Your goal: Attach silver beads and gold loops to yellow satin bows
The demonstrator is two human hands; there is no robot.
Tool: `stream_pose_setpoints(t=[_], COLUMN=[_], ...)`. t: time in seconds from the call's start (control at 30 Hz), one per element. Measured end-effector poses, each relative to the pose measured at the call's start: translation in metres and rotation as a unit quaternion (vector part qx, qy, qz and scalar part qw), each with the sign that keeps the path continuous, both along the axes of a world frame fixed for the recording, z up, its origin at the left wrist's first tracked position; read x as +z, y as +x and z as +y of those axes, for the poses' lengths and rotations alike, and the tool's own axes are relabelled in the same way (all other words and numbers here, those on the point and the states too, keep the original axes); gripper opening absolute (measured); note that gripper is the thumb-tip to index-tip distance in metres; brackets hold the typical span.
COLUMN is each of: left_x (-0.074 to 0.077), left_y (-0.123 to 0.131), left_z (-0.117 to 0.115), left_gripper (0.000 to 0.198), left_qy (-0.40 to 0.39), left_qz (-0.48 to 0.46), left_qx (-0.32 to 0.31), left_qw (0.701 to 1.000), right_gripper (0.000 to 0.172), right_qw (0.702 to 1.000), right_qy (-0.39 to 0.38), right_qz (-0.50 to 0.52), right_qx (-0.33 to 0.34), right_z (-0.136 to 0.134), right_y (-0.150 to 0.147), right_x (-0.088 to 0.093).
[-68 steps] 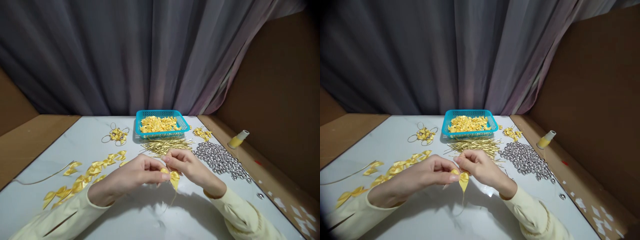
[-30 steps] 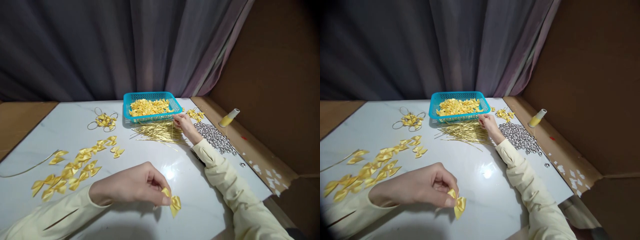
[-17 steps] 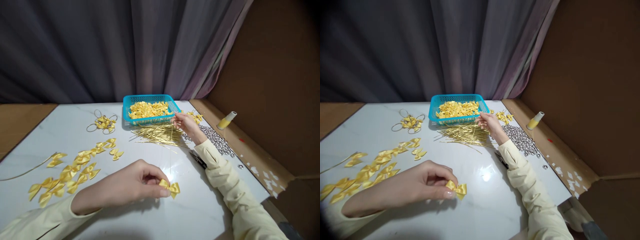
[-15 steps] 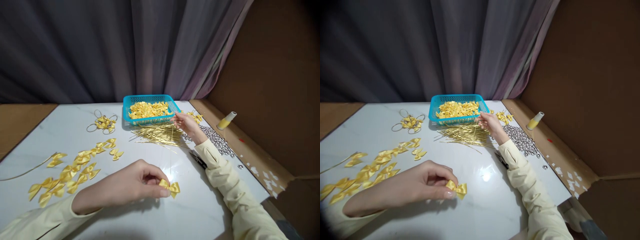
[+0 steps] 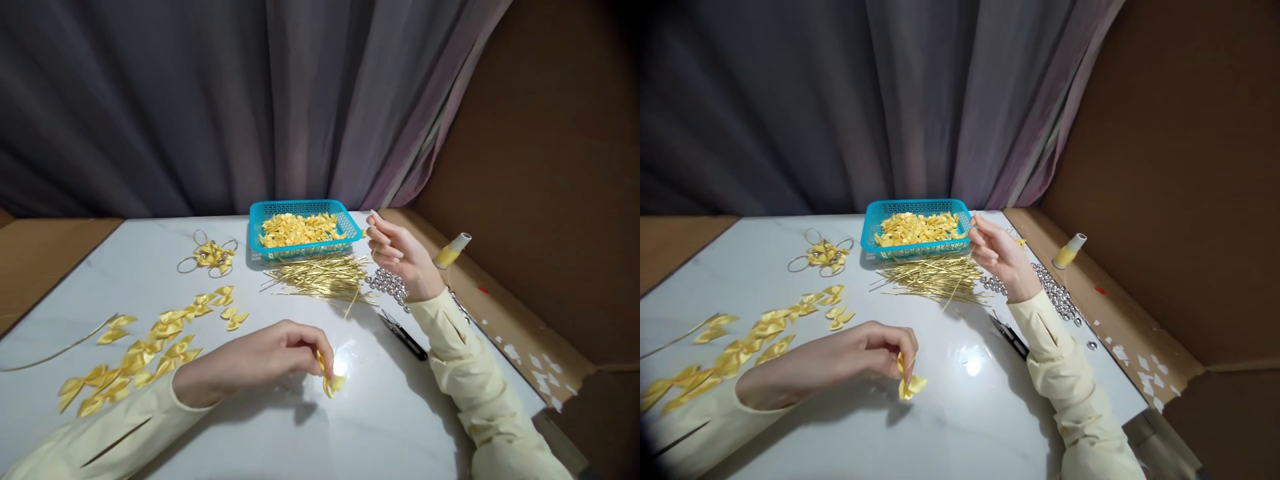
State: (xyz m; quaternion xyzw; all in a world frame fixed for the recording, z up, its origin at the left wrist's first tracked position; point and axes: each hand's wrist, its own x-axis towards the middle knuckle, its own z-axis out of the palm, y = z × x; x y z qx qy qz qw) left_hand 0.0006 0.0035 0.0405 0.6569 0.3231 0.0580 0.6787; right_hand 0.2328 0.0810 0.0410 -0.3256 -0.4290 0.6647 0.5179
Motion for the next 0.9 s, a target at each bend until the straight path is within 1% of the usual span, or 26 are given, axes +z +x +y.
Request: stream_pose_setpoints(t=[0.07,0.13,0.23,0.3,0.4,0.47,0.53,0.6,0.63,0.7,0.73,0.8,0.87,0.9], left_x=[-0.005,-0.013,-0.022,-0.025,-0.024,-0.021,-0.021,-0.023,-0.025,-0.032,-0.037,-0.047,-0.056,-0.06], left_y=[0.0,-0.002,-0.003,-0.004,-0.005,-0.005,-0.005,-0.004,-0.004,-0.003,-0.001,0.004,0.013,0.018], left_z=[0.002,0.004,0.008,0.009,0.01,0.01,0.011,0.012,0.012,0.012,0.011,0.008,0.002,-0.001], left_gripper=[0.015,0.014,0.014,0.016,0.017,0.014,0.018,0.026,0.026,0.018,0.014,0.014,0.012,0.013], left_qy=[-0.01,-0.026,-0.106,-0.138,-0.137,-0.144,-0.164,-0.167,-0.154,-0.105,-0.077,-0.035,-0.014,-0.007], left_qz=[-0.015,-0.058,-0.128,-0.139,-0.116,-0.101,-0.09,-0.076,-0.068,-0.045,-0.029,0.004,0.038,0.047], left_qx=[0.016,0.038,0.062,0.075,0.102,0.123,0.146,0.151,0.143,0.115,0.099,0.067,0.03,0.021], left_qw=[1.0,0.997,0.984,0.978,0.979,0.977,0.971,0.971,0.975,0.987,0.992,0.997,0.999,0.999], right_gripper=[0.024,0.022,0.02,0.019,0.014,0.009,0.009,0.018,0.022,0.029,0.028,0.025,0.021,0.019], right_qw=[0.998,0.992,0.987,0.988,0.989,0.989,0.984,0.976,0.969,0.946,0.925,0.861,0.795,0.779], right_qy=[0.043,0.082,0.111,0.12,0.128,0.124,0.116,0.104,0.095,0.059,0.042,0.003,0.0,-0.005], right_qz=[-0.025,-0.055,-0.074,-0.068,-0.063,-0.085,-0.127,-0.182,-0.215,-0.296,-0.355,-0.492,-0.596,-0.616], right_qx=[0.044,0.073,0.086,0.069,0.021,-0.015,-0.043,-0.065,-0.076,-0.116,-0.131,-0.129,-0.111,-0.114], right_z=[-0.012,-0.021,-0.031,-0.035,-0.041,-0.044,-0.048,-0.054,-0.058,-0.066,-0.071,-0.081,-0.089,-0.092], right_y=[0.0,0.001,0.005,0.011,0.025,0.036,0.048,0.059,0.063,0.071,0.074,0.079,0.082,0.084], right_x=[0.01,0.017,0.024,0.029,0.038,0.041,0.037,0.026,0.018,-0.003,-0.014,-0.036,-0.055,-0.062])
